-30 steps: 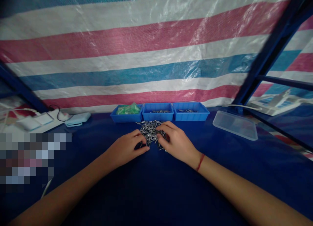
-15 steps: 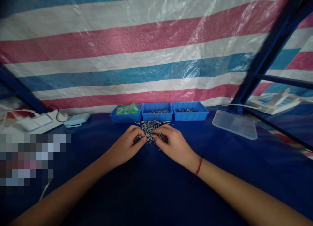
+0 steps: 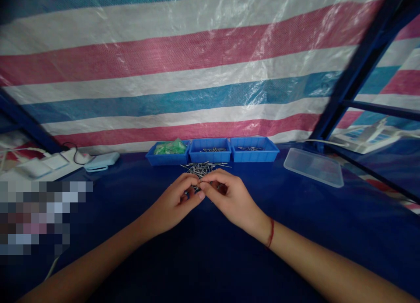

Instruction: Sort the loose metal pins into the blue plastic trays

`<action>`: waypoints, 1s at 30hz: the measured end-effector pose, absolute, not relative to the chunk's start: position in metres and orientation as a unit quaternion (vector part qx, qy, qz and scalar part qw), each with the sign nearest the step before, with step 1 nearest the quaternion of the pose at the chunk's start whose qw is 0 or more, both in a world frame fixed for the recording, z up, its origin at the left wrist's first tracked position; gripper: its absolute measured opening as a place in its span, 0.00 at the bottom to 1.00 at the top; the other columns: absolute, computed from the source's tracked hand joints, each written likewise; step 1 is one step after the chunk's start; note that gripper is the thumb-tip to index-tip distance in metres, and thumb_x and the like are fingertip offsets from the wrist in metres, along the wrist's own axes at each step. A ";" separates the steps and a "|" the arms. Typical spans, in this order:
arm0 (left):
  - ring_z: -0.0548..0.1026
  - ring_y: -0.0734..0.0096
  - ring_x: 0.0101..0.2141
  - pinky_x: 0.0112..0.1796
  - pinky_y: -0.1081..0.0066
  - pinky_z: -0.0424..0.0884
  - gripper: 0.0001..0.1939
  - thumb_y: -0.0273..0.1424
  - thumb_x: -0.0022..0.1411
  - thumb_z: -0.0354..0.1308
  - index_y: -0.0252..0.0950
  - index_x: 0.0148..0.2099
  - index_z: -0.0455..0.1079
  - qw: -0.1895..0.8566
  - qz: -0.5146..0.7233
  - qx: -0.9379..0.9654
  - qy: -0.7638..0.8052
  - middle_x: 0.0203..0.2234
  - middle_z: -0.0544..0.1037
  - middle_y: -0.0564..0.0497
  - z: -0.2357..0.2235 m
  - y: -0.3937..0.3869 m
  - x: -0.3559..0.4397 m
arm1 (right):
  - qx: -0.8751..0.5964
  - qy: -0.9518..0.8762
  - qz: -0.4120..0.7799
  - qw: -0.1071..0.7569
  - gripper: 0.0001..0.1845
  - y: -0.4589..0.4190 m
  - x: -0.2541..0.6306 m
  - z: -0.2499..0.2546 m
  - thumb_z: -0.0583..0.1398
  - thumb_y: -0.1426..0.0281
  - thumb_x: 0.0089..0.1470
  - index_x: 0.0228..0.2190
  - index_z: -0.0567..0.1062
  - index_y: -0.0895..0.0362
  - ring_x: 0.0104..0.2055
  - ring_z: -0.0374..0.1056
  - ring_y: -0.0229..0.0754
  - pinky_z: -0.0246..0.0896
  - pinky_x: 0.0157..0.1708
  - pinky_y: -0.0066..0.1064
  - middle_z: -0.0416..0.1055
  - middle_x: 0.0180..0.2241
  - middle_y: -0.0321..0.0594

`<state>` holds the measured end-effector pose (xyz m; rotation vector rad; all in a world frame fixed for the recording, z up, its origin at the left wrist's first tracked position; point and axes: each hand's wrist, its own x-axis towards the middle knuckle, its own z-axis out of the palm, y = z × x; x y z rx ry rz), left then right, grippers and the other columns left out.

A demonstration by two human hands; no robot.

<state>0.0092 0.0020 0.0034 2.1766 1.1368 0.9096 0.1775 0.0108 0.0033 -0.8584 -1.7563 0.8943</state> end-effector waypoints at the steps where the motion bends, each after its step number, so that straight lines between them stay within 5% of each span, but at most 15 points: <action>1: 0.67 0.74 0.32 0.34 0.71 0.66 0.06 0.33 0.62 0.52 0.36 0.40 0.66 0.260 0.339 0.801 0.420 0.35 0.67 0.52 0.003 0.002 0.010 | -0.352 -0.716 0.366 0.478 0.07 0.011 0.178 0.003 0.60 0.66 0.51 0.30 0.75 0.57 0.33 0.68 0.41 0.63 0.33 0.36 0.70 0.31 0.41; 19: 0.66 0.73 0.28 0.29 0.73 0.63 0.08 0.34 0.62 0.52 0.35 0.40 0.68 0.306 0.356 0.776 0.421 0.29 0.69 0.53 0.005 0.003 0.013 | -0.309 -0.768 0.278 0.488 0.06 0.007 0.181 0.007 0.58 0.70 0.54 0.34 0.74 0.56 0.35 0.67 0.40 0.63 0.32 0.33 0.69 0.32 0.40; 30: 0.69 0.77 0.28 0.28 0.74 0.65 0.02 0.30 0.60 0.55 0.37 0.37 0.67 0.197 0.449 0.761 0.425 0.36 0.68 0.52 0.005 0.003 0.009 | -0.351 -0.766 0.231 0.486 0.05 0.009 0.184 0.006 0.57 0.70 0.55 0.34 0.73 0.55 0.29 0.63 0.36 0.59 0.26 0.30 0.67 0.30 0.38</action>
